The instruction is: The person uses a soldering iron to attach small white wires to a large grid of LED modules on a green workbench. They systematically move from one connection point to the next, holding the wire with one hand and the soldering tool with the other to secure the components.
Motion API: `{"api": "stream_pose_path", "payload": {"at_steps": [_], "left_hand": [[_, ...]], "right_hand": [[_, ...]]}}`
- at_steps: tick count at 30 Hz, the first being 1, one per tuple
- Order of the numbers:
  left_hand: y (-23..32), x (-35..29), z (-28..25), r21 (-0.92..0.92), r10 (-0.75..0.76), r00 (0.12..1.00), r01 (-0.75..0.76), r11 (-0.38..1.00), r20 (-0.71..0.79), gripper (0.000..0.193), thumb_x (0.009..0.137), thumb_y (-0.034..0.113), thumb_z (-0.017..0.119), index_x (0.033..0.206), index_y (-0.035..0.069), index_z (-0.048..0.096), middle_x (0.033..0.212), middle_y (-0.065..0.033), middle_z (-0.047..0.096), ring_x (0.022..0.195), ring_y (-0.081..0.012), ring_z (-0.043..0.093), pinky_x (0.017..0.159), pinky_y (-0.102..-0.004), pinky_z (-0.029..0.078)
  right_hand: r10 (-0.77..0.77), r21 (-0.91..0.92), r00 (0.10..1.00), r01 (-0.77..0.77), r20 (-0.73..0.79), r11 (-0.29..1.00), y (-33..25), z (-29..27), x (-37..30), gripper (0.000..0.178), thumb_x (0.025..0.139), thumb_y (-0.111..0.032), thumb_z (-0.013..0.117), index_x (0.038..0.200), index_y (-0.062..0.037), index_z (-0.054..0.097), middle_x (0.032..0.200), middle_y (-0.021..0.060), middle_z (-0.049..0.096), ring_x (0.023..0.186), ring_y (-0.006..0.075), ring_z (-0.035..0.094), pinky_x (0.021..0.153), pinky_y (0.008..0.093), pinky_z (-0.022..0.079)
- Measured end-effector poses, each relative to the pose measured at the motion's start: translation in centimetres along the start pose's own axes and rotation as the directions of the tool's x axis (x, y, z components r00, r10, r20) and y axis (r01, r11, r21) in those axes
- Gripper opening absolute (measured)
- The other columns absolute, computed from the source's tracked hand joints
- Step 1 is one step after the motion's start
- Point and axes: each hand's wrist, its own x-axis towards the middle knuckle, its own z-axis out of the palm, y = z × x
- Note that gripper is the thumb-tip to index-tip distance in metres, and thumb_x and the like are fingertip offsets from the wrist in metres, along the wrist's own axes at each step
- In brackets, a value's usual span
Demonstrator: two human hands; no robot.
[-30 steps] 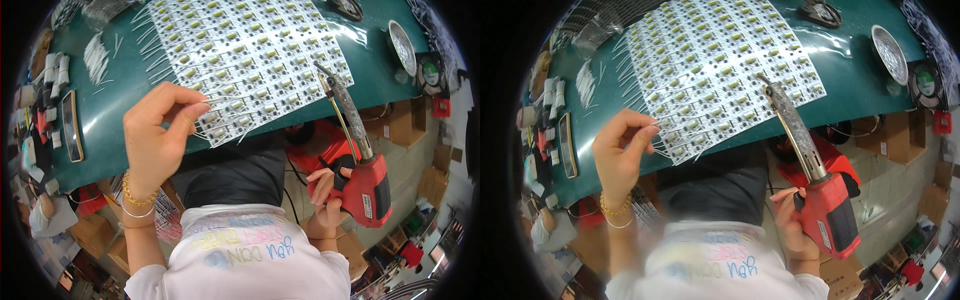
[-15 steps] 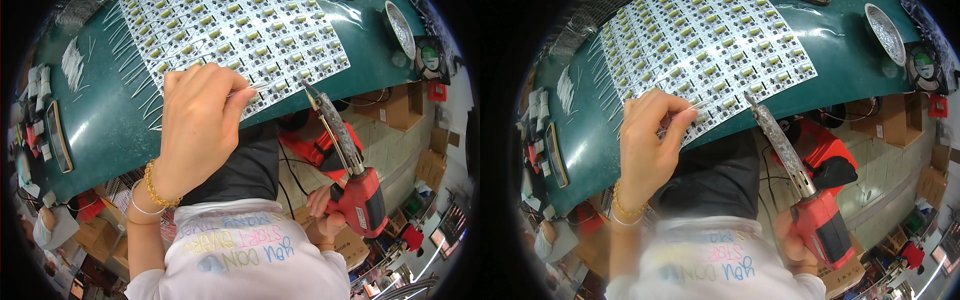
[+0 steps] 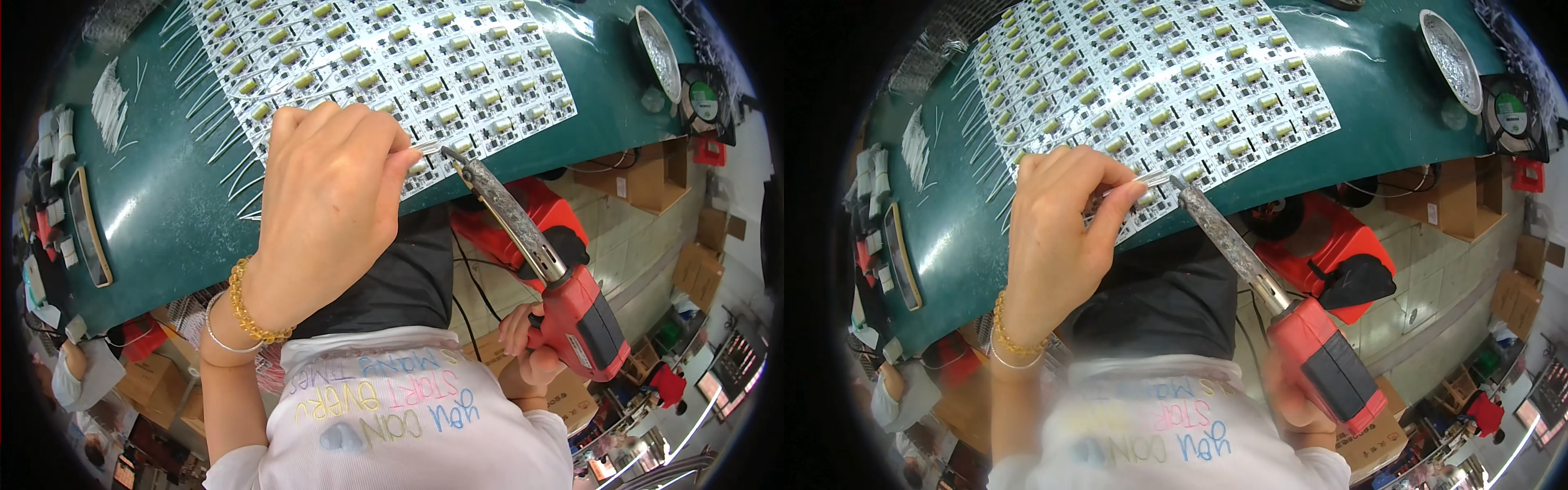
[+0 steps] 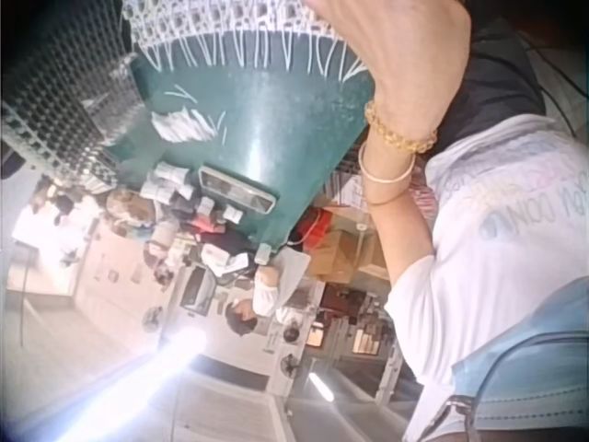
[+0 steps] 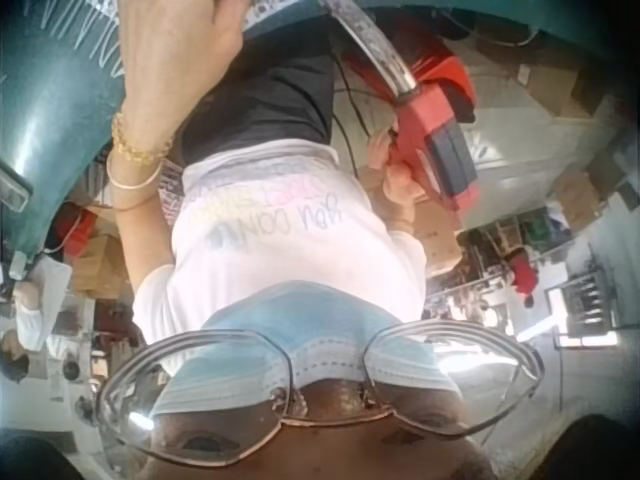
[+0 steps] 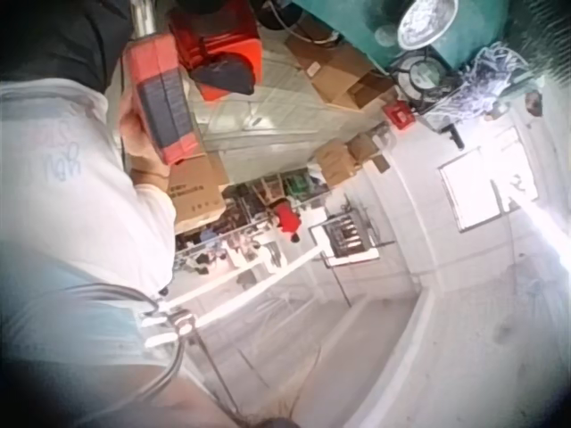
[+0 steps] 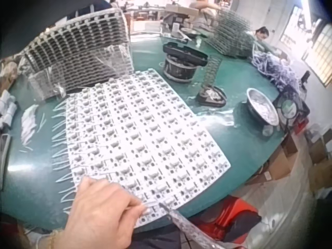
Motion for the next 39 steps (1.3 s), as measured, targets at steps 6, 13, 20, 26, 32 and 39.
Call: {"api": "stream_pose_path", "payload": {"at_steps": [6, 13, 20, 26, 32, 39], "left_hand": [[-0.1, 0.2, -0.3, -0.006, -0.011, 1.000, 0.012, 1.000, 0.020, 0.008, 0.079, 0.007, 0.070, 0.077, 0.005, 0.063, 0.068, -0.0049, 0.057, 0.065, -0.0207, 0.051, 0.070, -0.0323, 0.035], [-0.2, 0.3, -0.3, -0.011, 0.002, 1.000, -0.002, 1.000, 0.024, 0.008, 0.078, 0.008, 0.071, 0.076, 0.005, 0.063, 0.066, -0.0045, 0.056, 0.062, -0.0204, 0.049, 0.070, -0.0320, 0.035], [-0.4, 0.2, -0.4, -0.003, 0.003, 1.000, -0.003, 1.000, 0.017, 0.009, 0.078, 0.008, 0.071, 0.076, 0.005, 0.063, 0.067, -0.0043, 0.057, 0.062, -0.0200, 0.050, 0.070, -0.0319, 0.035], [-0.3, 0.2, -0.2, 0.002, 0.018, 0.999, -0.018, 1.000, 0.028, 0.009, 0.079, 0.007, 0.070, 0.076, 0.005, 0.062, 0.068, -0.0040, 0.057, 0.062, -0.0195, 0.050, 0.070, -0.0317, 0.035], [0.4, -1.1, 0.8, -0.034, 0.000, 0.975, -0.007, 0.999, -0.222, 0.013, 0.075, 0.002, 0.072, 0.077, 0.006, 0.060, 0.081, -0.0055, 0.060, 0.073, -0.0227, 0.053, 0.074, -0.0324, 0.035], [1.9, -2.4, 2.3, 0.007, -0.076, 0.979, 0.079, 0.997, -0.190, 0.017, 0.071, 0.001, 0.074, 0.074, 0.007, 0.059, 0.083, -0.0035, 0.060, 0.081, -0.0224, 0.052, 0.078, -0.0344, 0.034]], "right_hand": [[-0.067, -0.020, 0.997, 0.067, 0.024, 0.998, 0.2, -0.3, 0.0, 0.080, 0.073, -0.070, 0.060, 0.113, -0.0027, 0.045, 0.053, -0.0007, 0.045, 0.046, 0.0137, 0.046, 0.052, 0.0293, 0.042], [-0.041, -0.043, 0.999, 0.042, 0.011, 0.998, -0.2, 0.0, -0.1, 0.082, 0.072, -0.073, 0.058, 0.112, -0.0021, 0.047, 0.053, -0.0021, 0.045, 0.046, 0.0126, 0.045, 0.052, 0.0286, 0.041], [-0.095, 0.001, 0.993, 0.095, 0.073, 0.995, 1.2, -0.8, -0.7, 0.091, 0.075, -0.073, 0.055, 0.130, -0.0017, 0.040, 0.053, -0.0026, 0.044, 0.046, 0.0125, 0.044, 0.052, 0.0283, 0.040], [-0.099, 0.405, 0.993, 0.067, 0.060, 0.912, -0.9, 0.9, 0.9, 0.087, 0.080, -0.070, 0.055, 0.132, -0.0017, 0.039, 0.053, -0.0023, 0.044, 0.046, 0.0128, 0.044, 0.050, 0.0278, 0.040], [-0.135, 0.474, 0.989, 0.089, 0.062, 0.876, -0.6, 0.7, 0.8, 0.087, 0.079, -0.070, 0.057, 0.131, -0.0019, 0.039, 0.052, -0.0022, 0.044, 0.045, 0.0128, 0.043, 0.049, 0.0276, 0.040], [-0.069, 0.441, 0.994, 0.026, 0.083, 0.897, 0.7, 0.3, -0.1, 0.088, 0.075, -0.073, 0.057, 0.129, -0.0039, 0.041, 0.053, -0.0024, 0.044, 0.048, 0.0128, 0.044, 0.053, 0.0279, 0.039]]}}
